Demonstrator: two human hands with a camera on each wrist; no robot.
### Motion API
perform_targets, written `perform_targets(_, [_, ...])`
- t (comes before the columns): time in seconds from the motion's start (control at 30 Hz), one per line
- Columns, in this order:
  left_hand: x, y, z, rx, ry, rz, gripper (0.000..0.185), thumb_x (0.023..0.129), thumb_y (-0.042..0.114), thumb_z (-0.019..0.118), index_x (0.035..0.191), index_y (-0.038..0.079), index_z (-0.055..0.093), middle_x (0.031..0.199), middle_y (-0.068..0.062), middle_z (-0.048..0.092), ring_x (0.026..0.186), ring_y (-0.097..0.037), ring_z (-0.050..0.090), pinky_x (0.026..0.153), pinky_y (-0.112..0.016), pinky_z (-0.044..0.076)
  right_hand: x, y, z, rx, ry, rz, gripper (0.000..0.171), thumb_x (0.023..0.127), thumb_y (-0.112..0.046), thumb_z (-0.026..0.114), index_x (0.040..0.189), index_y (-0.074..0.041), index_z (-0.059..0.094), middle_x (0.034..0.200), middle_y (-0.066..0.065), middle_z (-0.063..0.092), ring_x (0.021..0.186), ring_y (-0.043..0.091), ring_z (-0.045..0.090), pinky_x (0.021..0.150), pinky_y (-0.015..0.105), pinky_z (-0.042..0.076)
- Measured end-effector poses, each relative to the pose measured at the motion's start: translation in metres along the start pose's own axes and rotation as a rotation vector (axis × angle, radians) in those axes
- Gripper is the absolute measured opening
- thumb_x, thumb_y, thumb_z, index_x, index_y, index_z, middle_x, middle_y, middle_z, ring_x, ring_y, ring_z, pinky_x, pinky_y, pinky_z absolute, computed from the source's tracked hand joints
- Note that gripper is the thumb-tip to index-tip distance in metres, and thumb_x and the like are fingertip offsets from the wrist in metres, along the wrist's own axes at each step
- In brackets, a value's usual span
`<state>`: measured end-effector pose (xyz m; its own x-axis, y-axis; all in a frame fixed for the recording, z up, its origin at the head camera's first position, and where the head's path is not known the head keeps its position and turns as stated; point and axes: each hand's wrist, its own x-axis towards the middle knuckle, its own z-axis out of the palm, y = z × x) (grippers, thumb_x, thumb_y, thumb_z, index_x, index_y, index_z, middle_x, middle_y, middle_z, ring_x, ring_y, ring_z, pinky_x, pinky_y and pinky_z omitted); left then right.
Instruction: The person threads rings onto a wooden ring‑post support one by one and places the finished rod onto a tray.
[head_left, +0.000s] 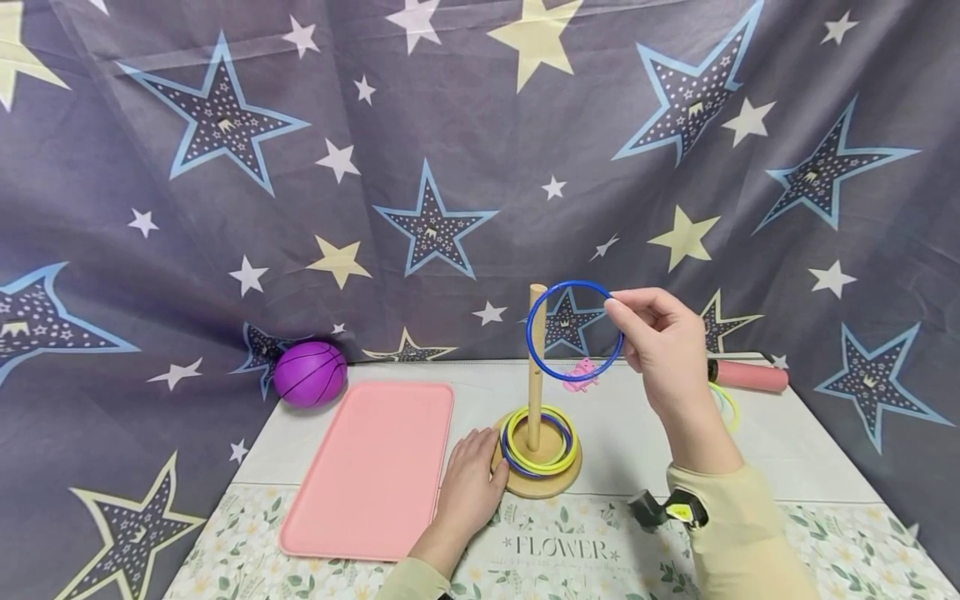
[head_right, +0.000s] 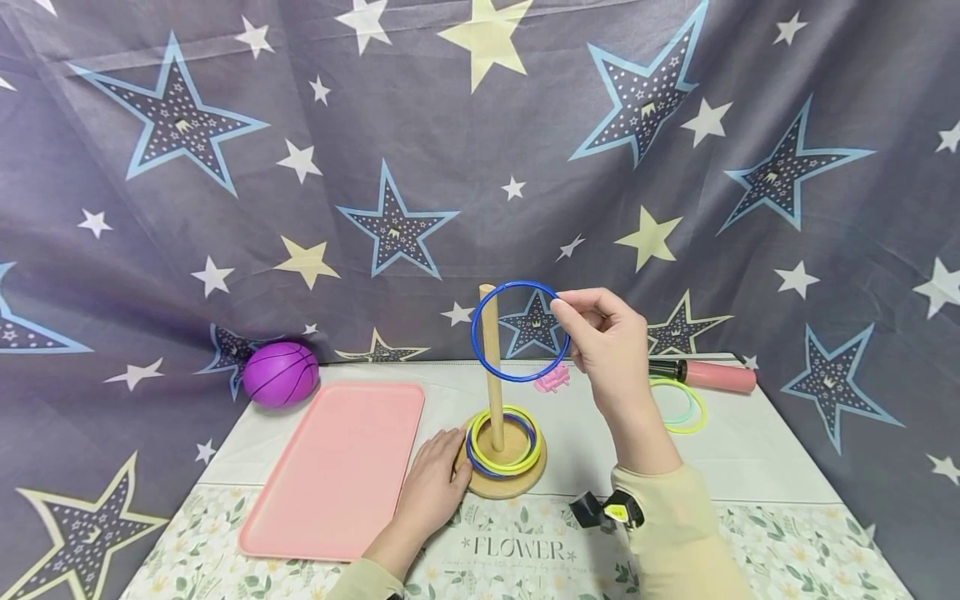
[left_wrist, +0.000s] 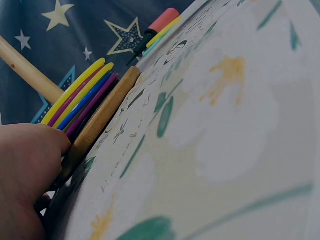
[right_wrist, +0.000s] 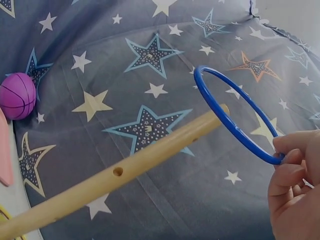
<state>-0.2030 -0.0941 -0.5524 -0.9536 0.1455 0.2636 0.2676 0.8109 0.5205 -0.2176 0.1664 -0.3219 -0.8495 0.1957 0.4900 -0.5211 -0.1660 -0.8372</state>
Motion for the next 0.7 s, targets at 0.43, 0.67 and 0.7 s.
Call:
perform_targets(0.43, [-0.001, -0.001, 0.001, -0.007, 0.003, 0.001, 0.057, 0.109, 0.023, 0.068, 0.159, -0.001, 0.056, 0.162, -0.022, 0.055, 0.158, -0.042, 0.041, 0.134, -0.058, 0.025, 0.003, 0.005, 0.022, -0.015, 0.007, 0.001, 0.015, 0.099, -0.008, 0.084, 0.11, 0.002, 0.081, 0.072, 0.002, 0.066, 0.047, 0.009, 0.045, 0.04, 0.02, 0.031])
perform_targets(0.67, [-0.001, 0.0, -0.001, -0.009, 0.005, 0.003, 0.056, 0.109, 0.023, 0.068, 0.158, -0.001, 0.056, 0.162, -0.021, 0.055, 0.158, -0.042, 0.042, 0.134, -0.058, 0.026, 0.004, 0.014, 0.028, -0.017, 0.027, 0.027, 0.012, 0.1, -0.01, 0.084, 0.109, -0.002, 0.082, 0.073, 0.003, 0.066, 0.049, 0.009, 0.045, 0.041, 0.02, 0.031])
perform_targets(0.7, [-0.001, 0.0, -0.001, -0.01, 0.005, 0.003, 0.056, 0.109, 0.023, 0.068, 0.158, -0.001, 0.057, 0.162, -0.021, 0.055, 0.158, -0.042, 0.042, 0.134, -0.058, 0.026, 0.004, 0.015, 0.028, -0.015, 0.029, 0.033, 0.012, 0.1, -0.01, 0.084, 0.108, -0.003, 0.082, 0.073, 0.003, 0.066, 0.049, 0.009, 0.045, 0.041, 0.02, 0.031])
